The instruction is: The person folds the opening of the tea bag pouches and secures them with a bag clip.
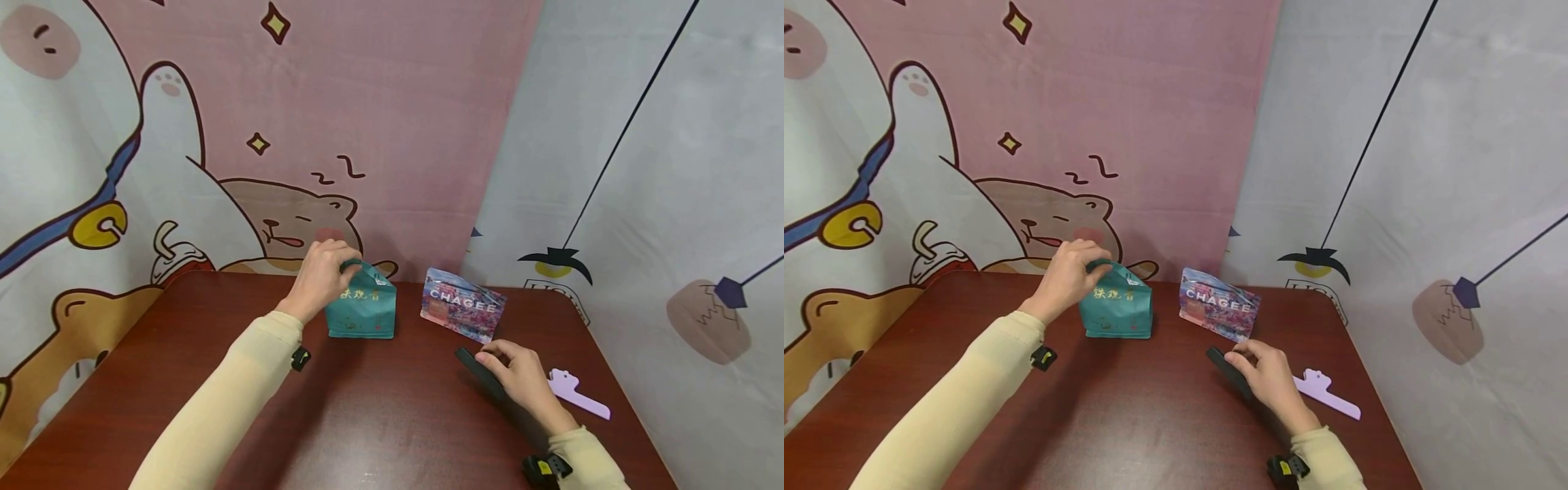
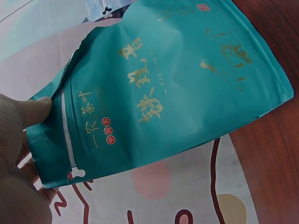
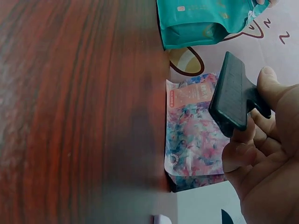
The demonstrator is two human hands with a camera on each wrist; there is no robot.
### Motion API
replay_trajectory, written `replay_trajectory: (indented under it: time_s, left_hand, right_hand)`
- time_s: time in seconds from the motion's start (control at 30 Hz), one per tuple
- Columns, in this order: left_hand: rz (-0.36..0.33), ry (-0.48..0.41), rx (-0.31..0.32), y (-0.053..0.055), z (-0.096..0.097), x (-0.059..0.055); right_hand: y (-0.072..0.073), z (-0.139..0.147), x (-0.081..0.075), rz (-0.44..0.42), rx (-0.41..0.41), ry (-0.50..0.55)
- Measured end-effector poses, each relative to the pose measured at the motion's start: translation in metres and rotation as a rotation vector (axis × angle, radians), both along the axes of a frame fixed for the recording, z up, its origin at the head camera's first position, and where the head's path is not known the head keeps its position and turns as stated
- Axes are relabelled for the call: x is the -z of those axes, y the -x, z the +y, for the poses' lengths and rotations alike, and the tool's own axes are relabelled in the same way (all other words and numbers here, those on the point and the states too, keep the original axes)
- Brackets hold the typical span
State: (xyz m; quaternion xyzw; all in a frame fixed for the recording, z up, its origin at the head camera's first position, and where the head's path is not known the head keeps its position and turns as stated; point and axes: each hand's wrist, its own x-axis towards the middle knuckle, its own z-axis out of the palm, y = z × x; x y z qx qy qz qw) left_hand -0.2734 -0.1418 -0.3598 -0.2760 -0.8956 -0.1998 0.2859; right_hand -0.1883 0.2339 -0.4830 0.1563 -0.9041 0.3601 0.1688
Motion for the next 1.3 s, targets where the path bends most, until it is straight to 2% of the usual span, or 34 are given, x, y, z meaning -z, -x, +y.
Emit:
replay_trajectory:
  time_s: [0.27,0.53,0.93,1.3]
  left_hand:
    - [0.007,0.0,0.002,0.001,0.0,0.0]
    - [0.003,-0.003,0.007,0.0,0.001,0.0]
    - [0.006,-0.008,0.009,0.001,0.001,0.0]
    - [-0.002,-0.006,0.007,0.001,0.001,0.0]
  right_hand:
    - [0.004,-0.007,-0.005,-0.015,-0.001,0.022]
    - [0.009,-0.015,-0.007,0.064,-0.015,0.023]
    - [0.015,-0.023,-0.01,0.125,-0.047,0.021]
    - [0.022,-0.031,-0.013,0.169,-0.043,0.016]
